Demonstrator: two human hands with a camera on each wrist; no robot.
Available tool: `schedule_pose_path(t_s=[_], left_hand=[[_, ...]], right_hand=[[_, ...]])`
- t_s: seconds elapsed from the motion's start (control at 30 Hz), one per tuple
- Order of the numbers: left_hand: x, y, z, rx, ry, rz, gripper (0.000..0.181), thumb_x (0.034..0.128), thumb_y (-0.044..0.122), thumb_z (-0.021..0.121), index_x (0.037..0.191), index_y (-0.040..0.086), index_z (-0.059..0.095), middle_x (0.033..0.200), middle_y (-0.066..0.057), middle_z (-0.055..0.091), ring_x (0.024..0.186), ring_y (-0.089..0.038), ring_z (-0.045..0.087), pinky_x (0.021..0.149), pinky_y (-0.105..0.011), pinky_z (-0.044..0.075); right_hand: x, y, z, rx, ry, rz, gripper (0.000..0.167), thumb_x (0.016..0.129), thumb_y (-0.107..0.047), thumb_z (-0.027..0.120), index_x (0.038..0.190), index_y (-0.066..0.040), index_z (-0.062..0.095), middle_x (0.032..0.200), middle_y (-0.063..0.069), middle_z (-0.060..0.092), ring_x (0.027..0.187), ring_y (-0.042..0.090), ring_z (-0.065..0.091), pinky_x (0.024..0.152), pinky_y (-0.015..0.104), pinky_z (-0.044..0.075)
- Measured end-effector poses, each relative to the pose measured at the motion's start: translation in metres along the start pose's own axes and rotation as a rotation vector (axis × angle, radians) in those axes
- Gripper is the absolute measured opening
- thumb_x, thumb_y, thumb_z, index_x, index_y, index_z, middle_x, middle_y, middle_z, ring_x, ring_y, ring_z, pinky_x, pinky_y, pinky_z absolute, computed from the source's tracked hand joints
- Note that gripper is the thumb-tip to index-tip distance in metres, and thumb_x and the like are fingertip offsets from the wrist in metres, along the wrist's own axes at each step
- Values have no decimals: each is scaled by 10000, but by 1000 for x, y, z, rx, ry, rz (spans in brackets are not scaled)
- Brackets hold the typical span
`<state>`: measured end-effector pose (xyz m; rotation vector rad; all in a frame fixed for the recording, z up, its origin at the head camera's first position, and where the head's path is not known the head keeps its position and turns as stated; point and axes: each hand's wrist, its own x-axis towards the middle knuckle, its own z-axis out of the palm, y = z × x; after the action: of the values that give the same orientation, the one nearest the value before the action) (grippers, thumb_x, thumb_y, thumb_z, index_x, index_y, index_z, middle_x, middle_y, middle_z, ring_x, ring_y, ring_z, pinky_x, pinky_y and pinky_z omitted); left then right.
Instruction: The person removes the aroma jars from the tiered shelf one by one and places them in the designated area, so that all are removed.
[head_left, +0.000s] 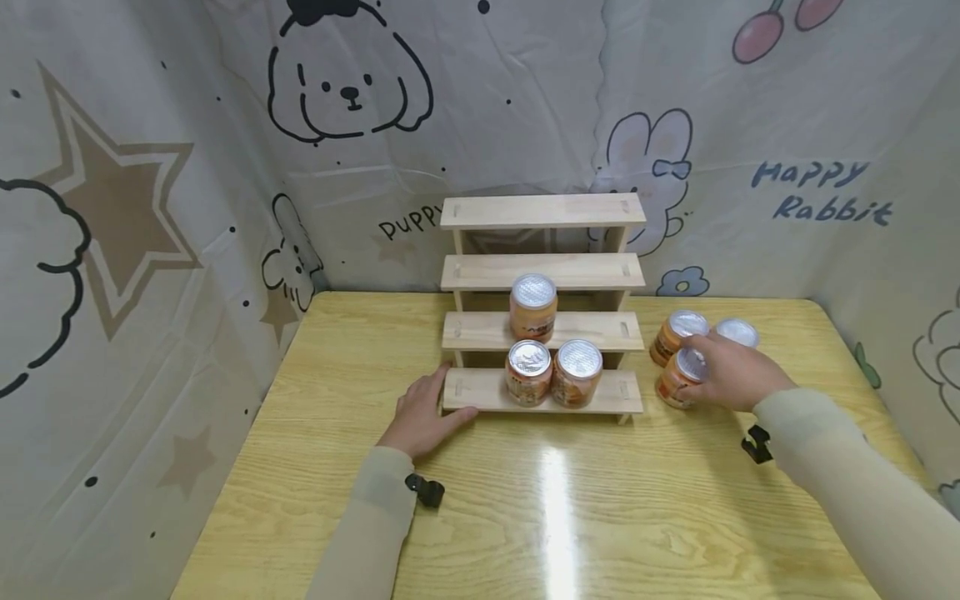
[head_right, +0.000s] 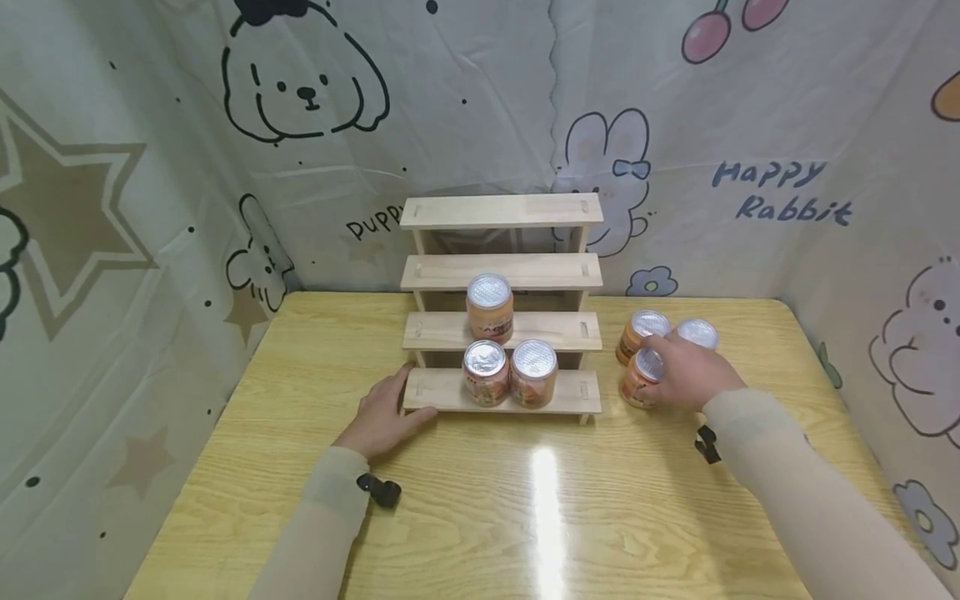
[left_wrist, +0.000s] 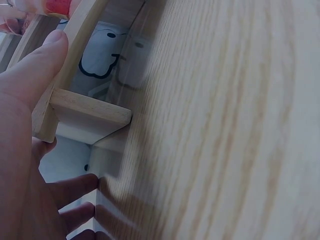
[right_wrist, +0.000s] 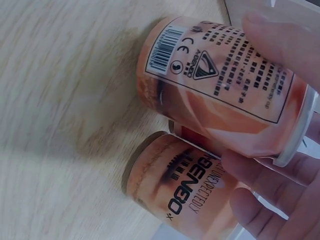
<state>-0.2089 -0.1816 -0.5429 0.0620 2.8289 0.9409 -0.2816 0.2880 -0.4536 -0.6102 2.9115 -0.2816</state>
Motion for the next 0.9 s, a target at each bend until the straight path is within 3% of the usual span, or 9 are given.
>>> schedule_pose_path(t_s=[0.2,0.43,0.67,0.9], left_hand=[[0,-2,-3,-4,16,0,1071,826,799,579,1636,240,156,1628,-99,307,1493,-339,244,1181,-575,196],[1,-2,0,-1,2,-11,1070,821,821,555,1636,267,139,1627,-86,305,1494,-313,240,1186,-554,198],[-1,1,-1,0,4,-19,1047,837,794,569,1636,272,138,1632,-83,295,1498,-307,230,1196,-543,181],[-1,1,0,1,-6,-19,1043,841,794,563,1636,269,139,1633,-78,295,1500,-307,223,1194,-529,188]], right_hand=[[2,-2,-1,6,-5,-9,801,778,-481,850,1373,-45,539,1314,348,545,1013,461,648,806,631,522],[-4,-10,-21,-50,-6,3,896,849,-714,648,1434,-46,527,1343,349,542,1079,514,616,833,659,505],[6,-25,-46,-25,49,-38,815,907,-689,589,1404,-43,566,1323,256,593,1066,414,646,861,609,509],[26,-58,-72,11,57,-56,852,880,-706,612,1474,-106,497,1443,219,491,1235,447,539,948,642,464]])
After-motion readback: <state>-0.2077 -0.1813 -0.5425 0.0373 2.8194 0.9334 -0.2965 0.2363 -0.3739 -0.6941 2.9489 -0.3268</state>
